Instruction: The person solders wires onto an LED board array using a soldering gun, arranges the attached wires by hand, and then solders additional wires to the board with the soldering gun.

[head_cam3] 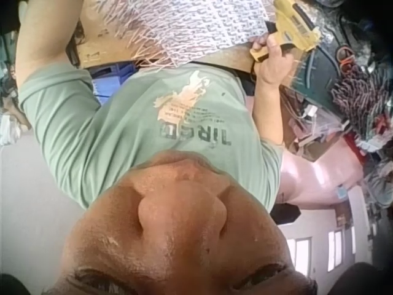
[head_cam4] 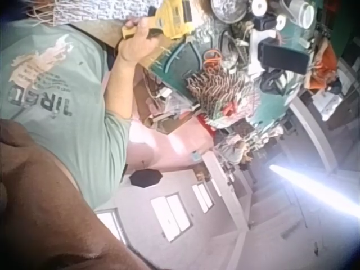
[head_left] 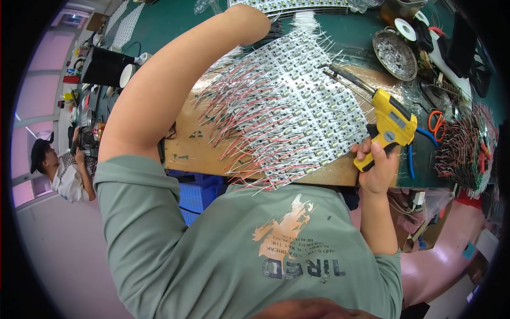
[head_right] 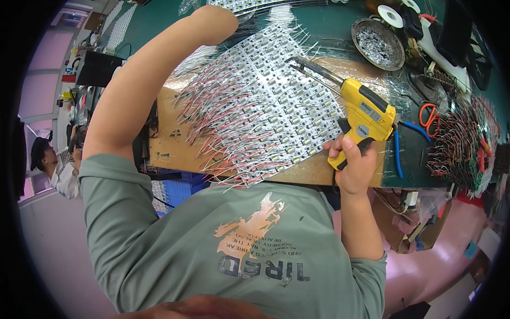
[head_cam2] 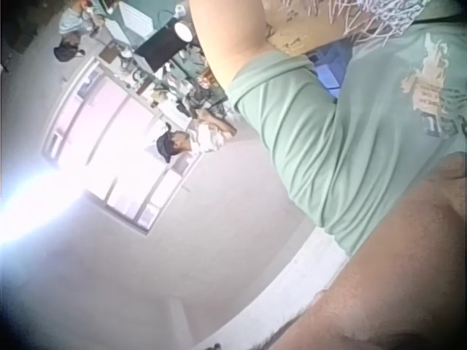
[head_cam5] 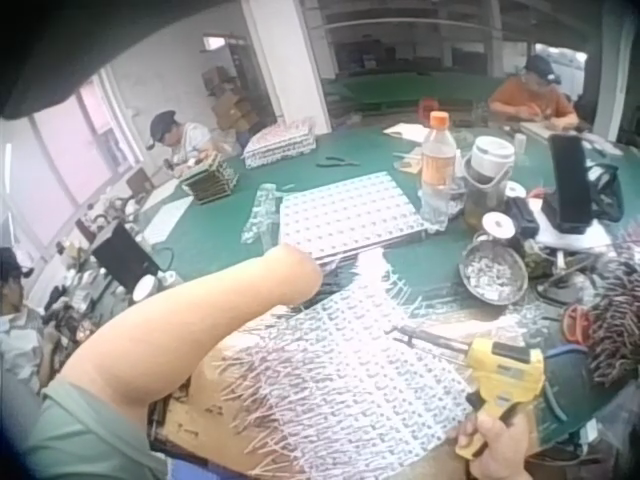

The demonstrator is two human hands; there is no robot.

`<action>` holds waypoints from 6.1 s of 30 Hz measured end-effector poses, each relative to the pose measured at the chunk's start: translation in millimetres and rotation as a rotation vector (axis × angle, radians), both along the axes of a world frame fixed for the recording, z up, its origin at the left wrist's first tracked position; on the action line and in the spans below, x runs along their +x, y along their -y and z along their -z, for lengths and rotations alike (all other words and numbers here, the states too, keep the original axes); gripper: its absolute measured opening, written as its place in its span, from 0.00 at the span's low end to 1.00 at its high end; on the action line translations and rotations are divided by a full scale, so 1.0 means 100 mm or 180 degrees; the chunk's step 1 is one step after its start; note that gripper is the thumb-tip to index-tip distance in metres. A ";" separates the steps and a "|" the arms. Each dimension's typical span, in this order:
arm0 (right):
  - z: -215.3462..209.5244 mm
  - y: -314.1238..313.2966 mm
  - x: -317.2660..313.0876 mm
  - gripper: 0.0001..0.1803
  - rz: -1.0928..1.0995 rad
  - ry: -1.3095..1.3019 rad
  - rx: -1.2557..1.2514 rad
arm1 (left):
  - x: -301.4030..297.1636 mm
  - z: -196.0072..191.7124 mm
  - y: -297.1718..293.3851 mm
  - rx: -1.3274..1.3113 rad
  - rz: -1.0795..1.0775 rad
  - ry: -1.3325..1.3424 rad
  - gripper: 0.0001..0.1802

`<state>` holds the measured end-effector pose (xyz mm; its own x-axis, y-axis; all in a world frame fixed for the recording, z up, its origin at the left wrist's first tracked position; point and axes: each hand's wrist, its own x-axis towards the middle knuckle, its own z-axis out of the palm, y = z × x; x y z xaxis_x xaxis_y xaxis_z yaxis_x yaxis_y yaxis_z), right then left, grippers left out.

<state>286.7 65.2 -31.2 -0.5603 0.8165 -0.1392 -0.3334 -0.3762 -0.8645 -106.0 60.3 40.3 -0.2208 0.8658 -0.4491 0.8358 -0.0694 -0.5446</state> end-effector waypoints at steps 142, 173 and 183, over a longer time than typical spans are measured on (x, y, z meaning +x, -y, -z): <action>-0.34 -0.18 -1.15 0.26 -0.1010 0.1051 0.0112 | 0.30 0.59 0.60 0.3172 -0.0052 0.2380 0.08; -0.33 -0.15 -1.14 0.21 -0.1031 0.1087 0.0254 | 0.34 0.58 0.59 0.3108 0.0051 0.2276 0.09; -0.33 -0.17 -1.14 0.28 -0.1107 0.1174 0.0411 | 0.33 0.59 0.60 0.3153 0.0030 0.2272 0.08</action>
<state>172.2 82.2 2.1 -0.7341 0.6145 -0.2888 0.1275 -0.2930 -0.9476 -73.3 0.7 -18.9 -0.1861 0.9026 0.3881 0.9705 0.1074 0.2157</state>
